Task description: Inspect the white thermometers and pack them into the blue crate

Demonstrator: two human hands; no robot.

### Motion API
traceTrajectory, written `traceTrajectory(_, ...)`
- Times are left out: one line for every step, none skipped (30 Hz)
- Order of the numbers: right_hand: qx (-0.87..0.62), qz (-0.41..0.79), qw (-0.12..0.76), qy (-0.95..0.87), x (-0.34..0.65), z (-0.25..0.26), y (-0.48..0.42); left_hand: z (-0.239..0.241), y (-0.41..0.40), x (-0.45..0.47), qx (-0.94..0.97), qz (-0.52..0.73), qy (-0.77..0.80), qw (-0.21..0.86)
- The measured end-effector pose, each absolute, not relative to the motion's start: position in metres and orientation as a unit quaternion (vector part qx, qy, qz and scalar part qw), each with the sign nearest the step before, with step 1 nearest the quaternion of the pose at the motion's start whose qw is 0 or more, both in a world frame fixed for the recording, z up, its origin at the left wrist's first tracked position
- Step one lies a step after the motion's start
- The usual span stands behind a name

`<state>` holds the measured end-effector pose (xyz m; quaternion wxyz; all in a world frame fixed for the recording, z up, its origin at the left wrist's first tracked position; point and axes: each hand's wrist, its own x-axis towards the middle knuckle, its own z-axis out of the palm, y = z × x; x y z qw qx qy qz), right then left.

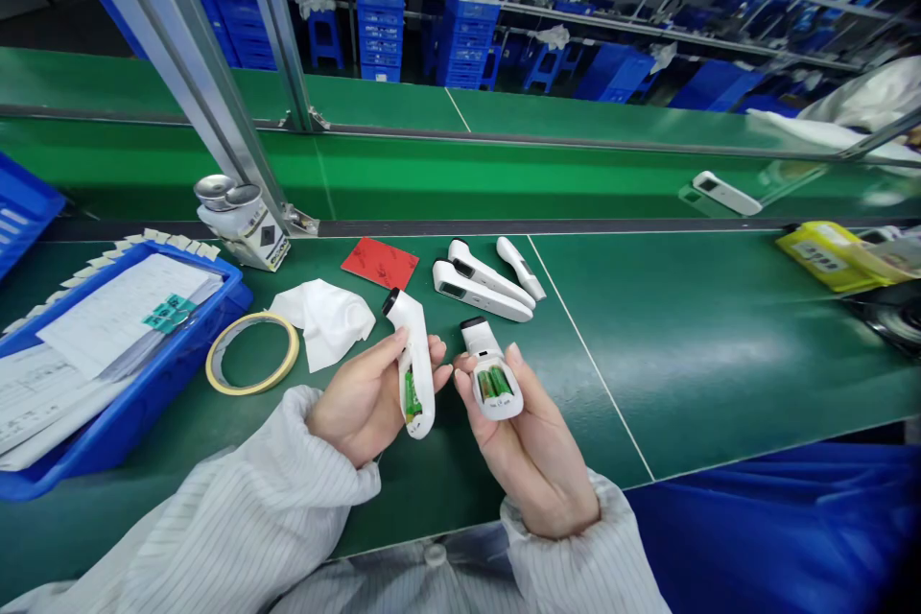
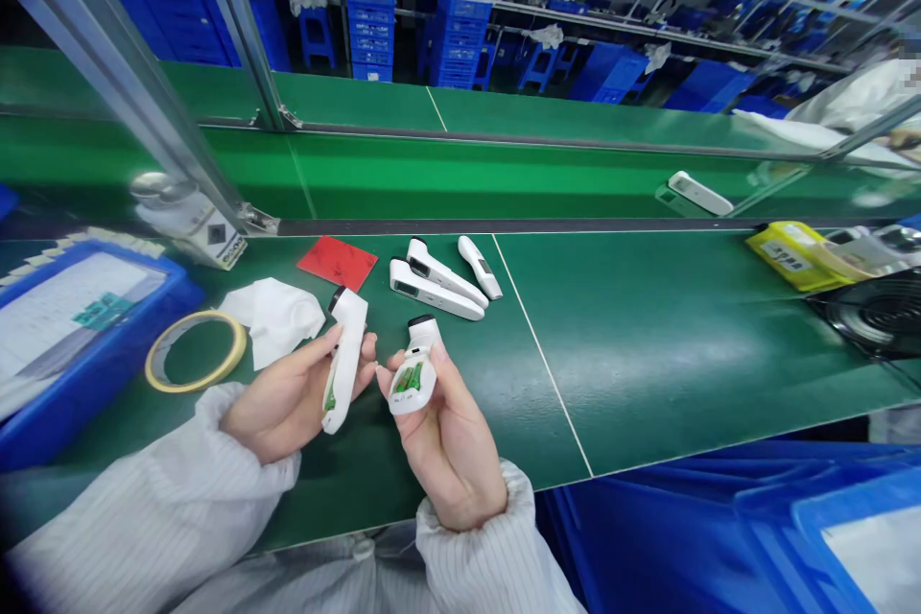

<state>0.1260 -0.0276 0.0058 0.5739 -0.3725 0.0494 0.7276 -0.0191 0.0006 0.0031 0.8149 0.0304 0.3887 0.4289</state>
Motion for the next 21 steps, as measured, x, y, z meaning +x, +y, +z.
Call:
traceTrajectory(-0.373,0.726,0.575,0.055,0.126,0.006,-0.028,0.003,0.001,-0.019,0.026,0.430,0.389,0.814)
traceTrajectory(-0.373,0.724,0.576,0.061,0.126,0.006,-0.028,0.003,0.001,-0.019,0.022,0.431,0.389,0.814)
traceTrajectory(-0.374,0.723,0.577,0.066,0.126,0.007,-0.028,0.003,0.001,-0.019,0.017,0.434,0.389,0.813)
traceTrajectory(-0.375,0.723,0.576,0.070,0.126,0.007,-0.028,0.003,0.001,-0.019,0.014,0.435,0.388,0.812)
traceTrajectory(-0.379,0.721,0.576,0.072,0.126,0.006,-0.028,0.002,0.001,-0.019,0.013,0.437,0.387,0.812)
traceTrajectory(-0.384,0.719,0.575,0.072,0.126,0.006,-0.028,0.002,0.002,-0.019,0.011,0.437,0.386,0.812)
traceTrajectory(-0.391,0.717,0.573,0.069,0.127,0.006,-0.028,0.002,0.002,-0.019,0.010,0.437,0.386,0.812)
traceTrajectory(-0.399,0.715,0.571,0.063,0.127,0.006,-0.028,0.002,0.002,-0.019,0.011,0.436,0.388,0.812)
traceTrajectory(-0.406,0.713,0.569,0.055,0.128,0.006,-0.029,0.002,0.001,-0.018,0.014,0.433,0.391,0.812)
traceTrajectory(-0.412,0.713,0.566,0.047,0.129,0.006,-0.030,0.002,0.001,-0.018,0.023,0.433,0.394,0.810)
traceTrajectory(-0.414,0.715,0.562,0.038,0.130,0.007,-0.031,0.002,0.000,-0.018,0.040,0.439,0.395,0.806)
traceTrajectory(-0.413,0.722,0.555,0.026,0.132,0.007,-0.033,0.001,-0.002,-0.018,0.067,0.448,0.394,0.800)
traceTrajectory(-0.408,0.730,0.548,0.010,0.134,0.007,-0.035,0.001,-0.004,-0.018,0.102,0.459,0.391,0.791)
traceTrajectory(-0.399,0.739,0.543,-0.012,0.136,0.006,-0.038,0.000,-0.006,-0.018,0.145,0.471,0.386,0.780)
traceTrajectory(-0.386,0.745,0.542,-0.040,0.138,0.006,-0.040,-0.002,-0.008,-0.018,0.191,0.481,0.380,0.766)
traceTrajectory(-0.373,0.749,0.543,-0.072,0.140,0.006,-0.042,-0.003,-0.010,-0.018,0.235,0.488,0.375,0.752)
traceTrajectory(-0.361,0.750,0.545,-0.104,0.142,0.005,-0.043,-0.005,-0.012,-0.018,0.271,0.491,0.371,0.740)
traceTrajectory(-0.352,0.748,0.547,-0.131,0.143,0.005,-0.044,-0.007,-0.014,-0.018,0.296,0.493,0.368,0.731)
traceTrajectory(-0.345,0.747,0.547,-0.153,0.143,0.005,-0.045,-0.008,-0.015,-0.017,0.310,0.493,0.366,0.726)
traceTrajectory(-0.341,0.747,0.545,-0.167,0.144,0.005,-0.045,-0.009,-0.016,-0.017,0.314,0.490,0.363,0.728)
traceTrajectory(-0.341,0.748,0.541,-0.175,0.143,0.005,-0.045,-0.009,-0.017,-0.016,0.311,0.485,0.361,0.733)
